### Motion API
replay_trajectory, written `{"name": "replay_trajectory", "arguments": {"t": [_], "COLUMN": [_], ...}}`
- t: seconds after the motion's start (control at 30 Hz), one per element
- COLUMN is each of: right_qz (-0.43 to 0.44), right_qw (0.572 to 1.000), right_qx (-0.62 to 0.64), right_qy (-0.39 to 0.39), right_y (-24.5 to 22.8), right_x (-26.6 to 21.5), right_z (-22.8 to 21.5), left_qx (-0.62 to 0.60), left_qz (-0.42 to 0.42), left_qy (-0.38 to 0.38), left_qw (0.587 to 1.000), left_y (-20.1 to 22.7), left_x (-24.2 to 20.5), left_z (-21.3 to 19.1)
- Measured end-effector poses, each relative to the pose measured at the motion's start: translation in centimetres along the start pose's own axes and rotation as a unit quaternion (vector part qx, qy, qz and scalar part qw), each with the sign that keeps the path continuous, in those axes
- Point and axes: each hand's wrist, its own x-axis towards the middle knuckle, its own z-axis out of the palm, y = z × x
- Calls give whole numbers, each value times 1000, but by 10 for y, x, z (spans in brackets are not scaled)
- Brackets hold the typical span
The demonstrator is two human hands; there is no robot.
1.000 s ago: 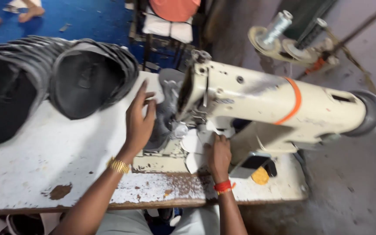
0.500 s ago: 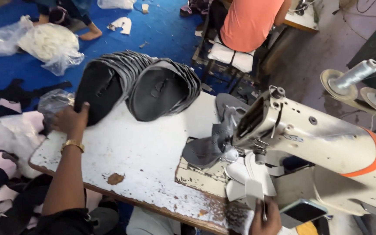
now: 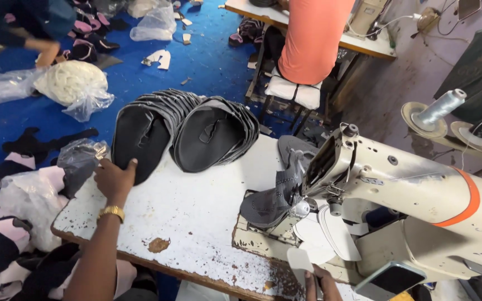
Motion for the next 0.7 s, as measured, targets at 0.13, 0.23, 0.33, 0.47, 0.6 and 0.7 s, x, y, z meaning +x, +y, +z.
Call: {"name": "replay_trajectory", "arguments": {"t": [0.13,0.23,0.33,0.47,0.6,0.7], "right_qz": [4,26,26,78,84,83], "right_qw": [999,998,999,996,995,995], "right_qx": [-5,-14,15,-9,25,40], "right_qy": [-34,-59,-29,-45,-35,-30], "right_y": [-4,-36,-3,-22,-43,-75], "right_x": [-3,-8,-12,-20,-19,-21], "right_z": [8,-4,9,-9,-7,-16], "left_qx": [22,27,-57,-31,9,5], "left_qz": [-73,-85,-144,-200,-184,-180], "left_qy": [-66,-76,-131,-99,-99,-97], "left_qw": [995,993,979,974,978,979], "left_y": [26,25,-6,-8,12,16], "left_x": [-19,-19,4,-1,4,1], "left_z": [-25,-19,41,33,7,3]}}
